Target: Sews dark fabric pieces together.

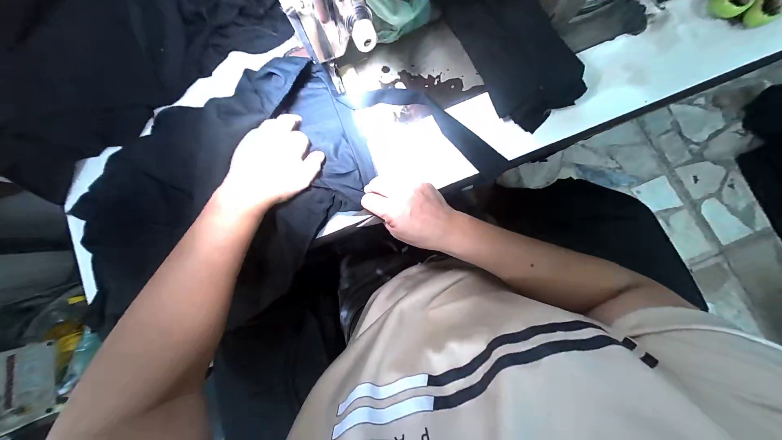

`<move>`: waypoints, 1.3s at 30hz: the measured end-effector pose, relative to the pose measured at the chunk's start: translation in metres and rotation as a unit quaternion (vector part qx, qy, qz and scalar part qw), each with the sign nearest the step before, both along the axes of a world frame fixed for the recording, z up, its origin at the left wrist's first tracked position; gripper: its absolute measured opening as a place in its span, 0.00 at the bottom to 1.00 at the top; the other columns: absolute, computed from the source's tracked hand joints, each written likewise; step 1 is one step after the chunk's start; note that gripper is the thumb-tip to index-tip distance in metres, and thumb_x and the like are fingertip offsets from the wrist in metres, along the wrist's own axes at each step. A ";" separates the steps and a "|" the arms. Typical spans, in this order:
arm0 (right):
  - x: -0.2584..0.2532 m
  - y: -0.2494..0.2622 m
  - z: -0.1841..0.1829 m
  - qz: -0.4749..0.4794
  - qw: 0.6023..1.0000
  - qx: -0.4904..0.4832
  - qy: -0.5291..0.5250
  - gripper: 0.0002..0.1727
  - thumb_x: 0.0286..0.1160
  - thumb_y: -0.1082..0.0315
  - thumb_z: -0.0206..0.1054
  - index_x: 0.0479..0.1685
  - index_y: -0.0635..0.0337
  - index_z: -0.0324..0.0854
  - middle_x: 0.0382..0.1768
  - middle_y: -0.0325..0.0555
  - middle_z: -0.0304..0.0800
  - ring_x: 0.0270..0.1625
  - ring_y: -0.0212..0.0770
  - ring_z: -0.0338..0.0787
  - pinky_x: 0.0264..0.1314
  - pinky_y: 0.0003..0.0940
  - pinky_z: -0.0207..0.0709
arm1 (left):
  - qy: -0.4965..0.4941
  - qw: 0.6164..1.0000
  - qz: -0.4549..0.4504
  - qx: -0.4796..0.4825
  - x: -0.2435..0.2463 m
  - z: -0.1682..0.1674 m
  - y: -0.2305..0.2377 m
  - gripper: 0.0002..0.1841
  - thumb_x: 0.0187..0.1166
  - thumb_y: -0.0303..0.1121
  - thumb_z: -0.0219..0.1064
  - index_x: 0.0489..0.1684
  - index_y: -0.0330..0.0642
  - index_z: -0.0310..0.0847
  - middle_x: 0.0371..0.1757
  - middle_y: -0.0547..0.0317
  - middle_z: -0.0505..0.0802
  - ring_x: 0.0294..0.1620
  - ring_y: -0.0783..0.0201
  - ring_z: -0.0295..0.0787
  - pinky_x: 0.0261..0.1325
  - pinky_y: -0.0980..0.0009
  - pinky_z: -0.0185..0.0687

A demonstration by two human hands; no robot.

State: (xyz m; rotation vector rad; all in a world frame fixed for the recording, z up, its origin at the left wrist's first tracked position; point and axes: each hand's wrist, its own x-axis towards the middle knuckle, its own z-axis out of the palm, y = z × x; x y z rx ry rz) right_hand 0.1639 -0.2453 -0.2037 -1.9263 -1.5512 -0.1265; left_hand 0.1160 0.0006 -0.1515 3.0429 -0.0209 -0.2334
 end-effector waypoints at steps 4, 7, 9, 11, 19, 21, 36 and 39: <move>0.001 -0.002 0.002 0.019 1.000 0.001 0.009 0.09 0.75 0.76 0.62 0.32 0.62 0.88 0.39 0.54 0.91 0.38 0.52 0.93 0.29 0.44 0.83 | -0.076 0.996 0.026 -0.040 0.011 0.004 -0.026 0.28 0.85 0.46 0.53 0.57 0.23 0.81 0.71 0.23 0.82 0.76 0.27 0.77 0.73 0.33 0.70; 0.017 -0.024 0.020 -0.015 0.997 -0.017 0.080 0.11 0.72 0.79 0.64 0.42 0.67 0.93 0.39 0.59 0.94 0.42 0.57 0.95 0.40 0.52 0.87 | -0.118 0.989 0.004 -0.084 0.004 -0.025 -0.049 0.35 0.84 0.56 0.49 0.80 0.38 0.75 0.85 0.36 0.74 0.88 0.35 0.66 0.85 0.35 0.57; 0.041 -0.045 0.029 -0.119 0.990 -0.041 0.070 0.10 0.76 0.77 0.64 0.45 0.68 0.91 0.42 0.61 0.92 0.42 0.58 0.94 0.41 0.53 0.87 | -0.114 0.990 0.031 -0.075 -0.004 -0.041 -0.054 0.38 0.83 0.59 0.45 0.88 0.47 0.68 0.91 0.43 0.69 0.92 0.36 0.58 0.85 0.33 0.51; 0.065 -0.062 0.035 -0.224 0.966 -0.112 0.072 0.11 0.80 0.75 0.63 0.53 0.69 0.87 0.54 0.64 0.89 0.48 0.61 0.93 0.47 0.57 0.86 | -0.116 0.990 0.045 -0.070 -0.006 -0.044 -0.055 0.37 0.82 0.59 0.46 0.88 0.50 0.69 0.91 0.44 0.68 0.92 0.36 0.58 0.85 0.32 0.50; 0.062 -0.073 0.040 -0.241 0.953 -0.140 0.118 0.11 0.80 0.75 0.62 0.52 0.75 0.82 0.55 0.69 0.86 0.50 0.65 0.91 0.51 0.62 0.82 | -0.099 0.992 0.053 -0.061 0.000 -0.041 -0.060 0.36 0.81 0.61 0.46 0.88 0.55 0.70 0.93 0.51 0.65 0.93 0.36 0.53 0.84 0.29 0.47; 0.041 -0.072 0.050 -0.167 0.977 -0.049 0.127 0.09 0.78 0.75 0.62 0.49 0.71 0.83 0.40 0.60 0.91 0.39 0.55 0.93 0.42 0.52 0.85 | -0.132 0.986 0.053 -0.091 0.001 -0.039 -0.056 0.34 0.83 0.59 0.48 0.81 0.48 0.78 0.87 0.44 0.74 0.89 0.35 0.63 0.83 0.32 0.54; -0.016 -0.057 0.074 0.166 0.923 0.118 0.327 0.04 0.75 0.78 0.65 0.38 0.70 0.85 0.30 0.45 0.88 0.33 0.24 0.83 0.37 0.13 0.77 | -0.160 0.984 0.027 -0.074 0.037 -0.023 -0.047 0.23 0.85 0.27 0.54 0.78 0.32 0.77 0.78 0.32 0.82 0.81 0.34 0.76 0.82 0.44 0.68; -0.015 -0.057 0.076 0.175 0.920 0.126 0.327 0.04 0.75 0.77 0.65 0.39 0.70 0.85 0.29 0.46 0.88 0.33 0.23 0.83 0.37 0.13 0.76 | -0.172 0.983 0.022 -0.052 0.038 -0.022 -0.049 0.22 0.85 0.26 0.53 0.75 0.32 0.79 0.75 0.32 0.85 0.77 0.33 0.81 0.77 0.43 0.73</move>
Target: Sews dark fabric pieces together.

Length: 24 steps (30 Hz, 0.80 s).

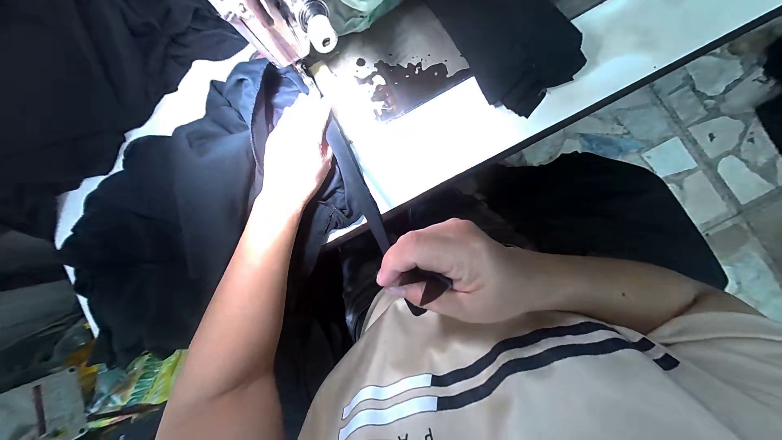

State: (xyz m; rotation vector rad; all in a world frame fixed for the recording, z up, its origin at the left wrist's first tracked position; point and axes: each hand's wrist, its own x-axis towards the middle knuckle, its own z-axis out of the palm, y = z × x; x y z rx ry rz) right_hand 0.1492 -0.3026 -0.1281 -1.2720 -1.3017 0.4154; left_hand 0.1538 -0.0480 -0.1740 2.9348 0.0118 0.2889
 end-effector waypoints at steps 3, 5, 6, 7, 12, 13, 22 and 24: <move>0.001 0.000 0.000 0.002 1.000 0.008 0.004 0.05 0.76 0.77 0.65 0.38 0.71 0.85 0.29 0.45 0.88 0.32 0.22 0.83 0.37 0.12 0.76 | -0.011 1.000 -0.012 0.023 0.000 0.000 0.001 0.21 0.85 0.26 0.53 0.73 0.32 0.80 0.71 0.31 0.87 0.73 0.33 0.84 0.72 0.42 0.77; 0.001 0.000 0.000 0.003 1.000 0.008 0.005 0.05 0.76 0.77 0.65 0.38 0.70 0.85 0.28 0.45 0.88 0.32 0.22 0.83 0.37 0.12 0.76 | -0.024 0.999 -0.020 0.039 0.000 -0.002 0.001 0.20 0.87 0.25 0.51 0.69 0.30 0.82 0.69 0.32 0.89 0.71 0.34 0.86 0.70 0.43 0.79; 0.001 0.000 -0.001 0.003 1.000 0.008 0.005 0.05 0.76 0.77 0.65 0.38 0.70 0.85 0.28 0.45 0.88 0.33 0.22 0.83 0.37 0.12 0.76 | -0.029 0.998 -0.023 0.044 -0.001 -0.002 0.000 0.20 0.87 0.24 0.50 0.68 0.29 0.83 0.69 0.33 0.89 0.70 0.35 0.87 0.68 0.43 0.80; 0.001 0.001 -0.001 0.004 1.000 0.010 0.006 0.05 0.76 0.77 0.65 0.38 0.70 0.85 0.28 0.45 0.88 0.33 0.22 0.83 0.37 0.12 0.76 | -0.039 0.998 -0.026 0.047 -0.002 -0.002 -0.001 0.19 0.86 0.24 0.50 0.66 0.29 0.84 0.67 0.34 0.90 0.67 0.35 0.89 0.64 0.44 0.81; 0.012 0.006 -0.009 0.012 0.999 0.012 -0.033 0.06 0.75 0.75 0.66 0.39 0.69 0.86 0.27 0.44 0.89 0.30 0.25 0.85 0.35 0.16 0.79 | -0.115 0.993 -0.008 0.006 -0.023 0.002 -0.016 0.15 0.84 0.24 0.57 0.55 0.31 0.91 0.56 0.38 0.96 0.55 0.41 0.96 0.56 0.49 0.86; 0.019 0.009 -0.015 -0.018 0.996 -0.010 -0.083 0.06 0.72 0.75 0.67 0.40 0.68 0.88 0.27 0.45 0.90 0.29 0.29 0.87 0.33 0.22 0.81 | -0.139 0.989 0.016 -0.040 -0.029 0.002 -0.021 0.14 0.83 0.24 0.59 0.54 0.31 0.92 0.53 0.40 0.97 0.54 0.46 0.97 0.58 0.54 0.86; 0.044 0.037 -0.056 -0.063 0.904 -0.245 -0.345 0.18 0.76 0.67 0.66 0.62 0.63 0.86 0.73 0.59 0.84 0.66 0.58 0.91 0.51 0.51 0.87 | -0.188 0.916 0.144 -0.323 -0.049 -0.018 -0.032 0.11 0.81 0.31 0.65 0.48 0.33 0.91 0.46 0.57 0.96 0.48 0.85 0.88 0.56 0.87 0.78; 0.039 0.035 -0.053 -0.062 0.897 -0.262 -0.351 0.19 0.77 0.65 0.66 0.62 0.64 0.86 0.74 0.59 0.83 0.65 0.58 0.91 0.50 0.50 0.86 | -0.192 0.910 0.138 -0.340 -0.049 -0.013 -0.032 0.10 0.81 0.30 0.66 0.48 0.33 0.90 0.49 0.57 0.95 0.51 0.84 0.88 0.58 0.86 0.79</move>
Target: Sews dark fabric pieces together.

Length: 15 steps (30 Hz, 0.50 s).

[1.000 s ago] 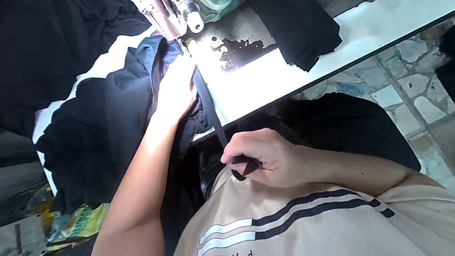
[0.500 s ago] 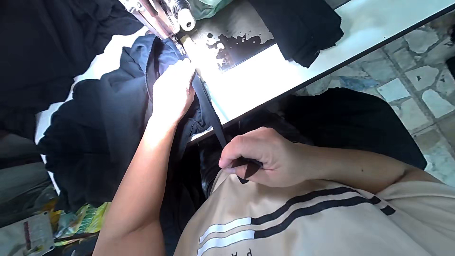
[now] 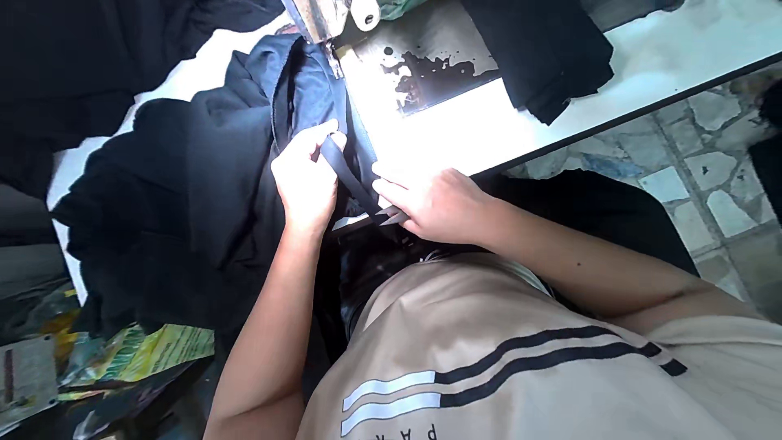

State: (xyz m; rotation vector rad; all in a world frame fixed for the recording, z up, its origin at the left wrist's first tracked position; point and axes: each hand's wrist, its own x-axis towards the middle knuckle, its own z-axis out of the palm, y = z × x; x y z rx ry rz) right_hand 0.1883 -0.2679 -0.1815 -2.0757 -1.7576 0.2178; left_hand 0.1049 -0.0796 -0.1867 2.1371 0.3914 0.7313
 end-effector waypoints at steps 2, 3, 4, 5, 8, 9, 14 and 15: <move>-0.006 -0.002 -0.002 -0.006 1.000 0.011 -0.020 0.17 0.76 0.64 0.66 0.58 0.65 0.86 0.71 0.60 0.85 0.63 0.58 0.92 0.46 0.48 0.87 | 0.020 0.998 -0.020 0.056 0.002 0.006 -0.007 0.11 0.80 0.29 0.65 0.44 0.32 0.92 0.55 0.49 0.96 0.59 0.72 0.91 0.66 0.79 0.80; -0.008 -0.002 -0.002 -0.009 1.000 0.013 -0.026 0.16 0.76 0.64 0.66 0.54 0.65 0.86 0.69 0.61 0.86 0.60 0.58 0.93 0.42 0.47 0.86 | 0.042 0.993 -0.037 0.099 0.002 0.007 -0.011 0.10 0.80 0.28 0.65 0.41 0.32 0.93 0.58 0.44 0.95 0.65 0.61 0.91 0.71 0.71 0.79; -0.009 -0.002 -0.003 -0.011 0.999 0.017 -0.025 0.14 0.73 0.65 0.68 0.50 0.66 0.86 0.66 0.62 0.87 0.52 0.58 0.94 0.35 0.47 0.84 | 0.067 0.986 -0.056 0.144 0.002 0.007 -0.014 0.10 0.78 0.26 0.64 0.39 0.32 0.93 0.60 0.40 0.95 0.69 0.51 0.90 0.74 0.63 0.78; -0.010 -0.002 -0.003 -0.012 1.000 0.013 -0.023 0.14 0.71 0.65 0.69 0.48 0.66 0.85 0.64 0.62 0.87 0.48 0.58 0.94 0.31 0.47 0.83 | 0.094 0.976 -0.072 0.181 0.002 0.006 -0.016 0.10 0.77 0.23 0.63 0.38 0.31 0.93 0.62 0.38 0.93 0.72 0.43 0.87 0.76 0.55 0.76; -0.018 -0.004 0.000 -0.022 0.999 0.001 -0.025 0.17 0.68 0.63 0.72 0.53 0.64 0.86 0.70 0.61 0.84 0.48 0.56 0.95 0.32 0.45 0.85 | 0.136 0.957 -0.097 0.235 -0.001 0.004 -0.015 0.09 0.73 0.19 0.63 0.38 0.28 0.91 0.65 0.34 0.91 0.74 0.33 0.83 0.77 0.45 0.73; -0.020 -0.005 -0.001 -0.024 0.999 0.009 -0.024 0.18 0.66 0.63 0.73 0.54 0.63 0.87 0.70 0.62 0.84 0.43 0.56 0.95 0.27 0.44 0.83 | 0.139 0.956 -0.099 0.239 -0.001 0.006 -0.015 0.08 0.73 0.19 0.64 0.38 0.28 0.91 0.65 0.33 0.91 0.75 0.33 0.82 0.77 0.44 0.72; -0.021 -0.006 -0.002 -0.026 1.000 0.006 -0.012 0.18 0.69 0.63 0.73 0.56 0.61 0.87 0.72 0.61 0.83 0.39 0.54 0.94 0.24 0.43 0.82 | 0.134 0.955 -0.096 0.245 -0.003 0.005 -0.015 0.07 0.73 0.18 0.64 0.35 0.27 0.90 0.64 0.33 0.91 0.74 0.32 0.82 0.77 0.39 0.71; -0.021 -0.006 -0.001 -0.025 1.000 0.007 -0.013 0.18 0.68 0.63 0.73 0.56 0.61 0.88 0.72 0.61 0.83 0.39 0.54 0.94 0.24 0.43 0.81 | 0.136 0.957 -0.095 0.238 -0.003 0.006 -0.015 0.08 0.73 0.19 0.64 0.36 0.28 0.91 0.64 0.33 0.91 0.74 0.32 0.82 0.78 0.40 0.70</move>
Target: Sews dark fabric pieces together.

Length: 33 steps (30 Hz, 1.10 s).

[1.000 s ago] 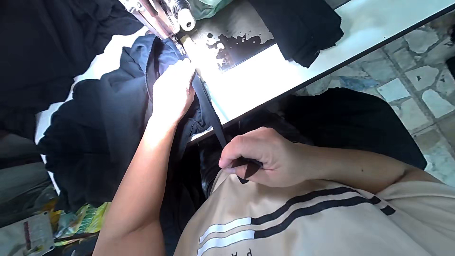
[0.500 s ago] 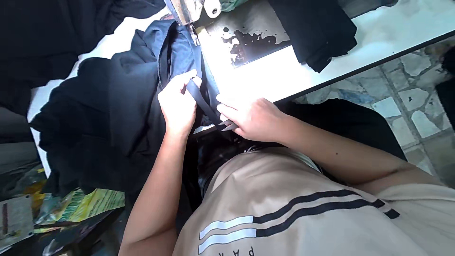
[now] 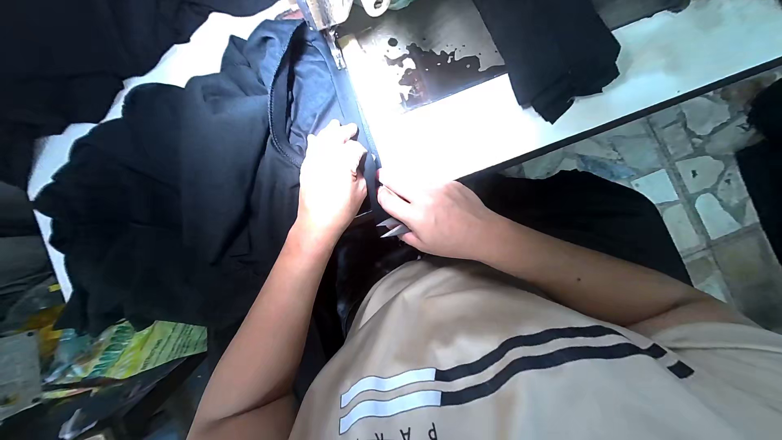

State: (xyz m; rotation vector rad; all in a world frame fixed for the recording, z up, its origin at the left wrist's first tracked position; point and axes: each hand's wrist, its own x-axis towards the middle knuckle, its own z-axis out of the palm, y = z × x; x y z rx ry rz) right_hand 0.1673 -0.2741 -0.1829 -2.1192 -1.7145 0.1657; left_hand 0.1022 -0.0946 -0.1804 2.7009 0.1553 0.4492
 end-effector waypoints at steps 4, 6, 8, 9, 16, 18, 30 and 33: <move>-0.002 -0.001 0.000 0.004 1.000 -0.003 -0.010 0.19 0.70 0.61 0.72 0.58 0.60 0.88 0.72 0.60 0.83 0.41 0.53 0.94 0.25 0.41 0.81 | 0.018 1.000 0.011 -0.015 0.000 0.001 -0.005 0.09 0.74 0.18 0.63 0.38 0.28 0.92 0.66 0.33 0.91 0.76 0.32 0.81 0.79 0.37 0.67; -0.002 -0.002 -0.001 0.004 1.000 0.001 -0.010 0.19 0.69 0.61 0.73 0.58 0.59 0.88 0.71 0.60 0.84 0.40 0.53 0.94 0.25 0.41 0.81 | 0.019 0.999 0.014 -0.021 -0.001 0.001 -0.005 0.10 0.75 0.19 0.63 0.40 0.29 0.92 0.67 0.34 0.90 0.76 0.33 0.81 0.79 0.37 0.66; -0.001 -0.003 -0.002 0.005 1.000 0.007 -0.007 0.18 0.69 0.61 0.73 0.57 0.59 0.88 0.69 0.59 0.85 0.37 0.51 0.93 0.23 0.41 0.80 | 0.012 1.000 0.015 -0.021 -0.001 -0.001 -0.006 0.10 0.76 0.20 0.63 0.40 0.29 0.93 0.66 0.35 0.91 0.76 0.33 0.82 0.78 0.37 0.66; -0.001 -0.003 -0.002 0.006 1.000 0.008 -0.007 0.18 0.69 0.61 0.73 0.56 0.59 0.88 0.69 0.58 0.85 0.36 0.51 0.93 0.23 0.40 0.80 | 0.007 1.000 0.013 -0.019 -0.002 -0.002 -0.006 0.10 0.76 0.20 0.63 0.40 0.29 0.93 0.66 0.35 0.91 0.75 0.33 0.82 0.78 0.36 0.66; 0.001 -0.003 -0.004 0.005 1.000 0.005 -0.007 0.18 0.70 0.62 0.72 0.58 0.58 0.88 0.68 0.57 0.86 0.36 0.50 0.93 0.23 0.40 0.79 | -0.009 1.000 0.006 -0.011 -0.001 -0.007 -0.005 0.10 0.77 0.21 0.63 0.40 0.31 0.94 0.65 0.35 0.92 0.74 0.33 0.83 0.78 0.36 0.66; 0.002 -0.004 -0.004 0.005 1.000 0.005 -0.009 0.18 0.69 0.62 0.72 0.57 0.58 0.87 0.65 0.57 0.86 0.35 0.49 0.92 0.22 0.40 0.78 | 0.011 1.000 -0.019 -0.007 -0.004 -0.006 -0.002 0.11 0.77 0.22 0.62 0.44 0.32 0.94 0.68 0.34 0.90 0.76 0.32 0.80 0.79 0.32 0.62; 0.007 -0.001 0.002 0.033 0.999 0.002 -0.014 0.13 0.71 0.61 0.69 0.49 0.56 0.89 0.57 0.57 0.89 0.33 0.50 0.92 0.21 0.41 0.77 | -0.009 0.996 -0.085 0.008 -0.013 -0.017 0.013 0.20 0.75 0.32 0.53 0.51 0.35 0.92 0.74 0.32 0.85 0.78 0.30 0.77 0.78 0.27 0.57; 0.009 0.002 0.004 0.034 0.999 0.004 -0.019 0.14 0.65 0.62 0.72 0.49 0.57 0.90 0.58 0.58 0.90 0.34 0.51 0.92 0.20 0.41 0.77 | -0.001 0.996 -0.088 0.007 -0.012 -0.016 0.016 0.20 0.75 0.33 0.53 0.51 0.35 0.92 0.74 0.32 0.85 0.79 0.29 0.76 0.79 0.26 0.55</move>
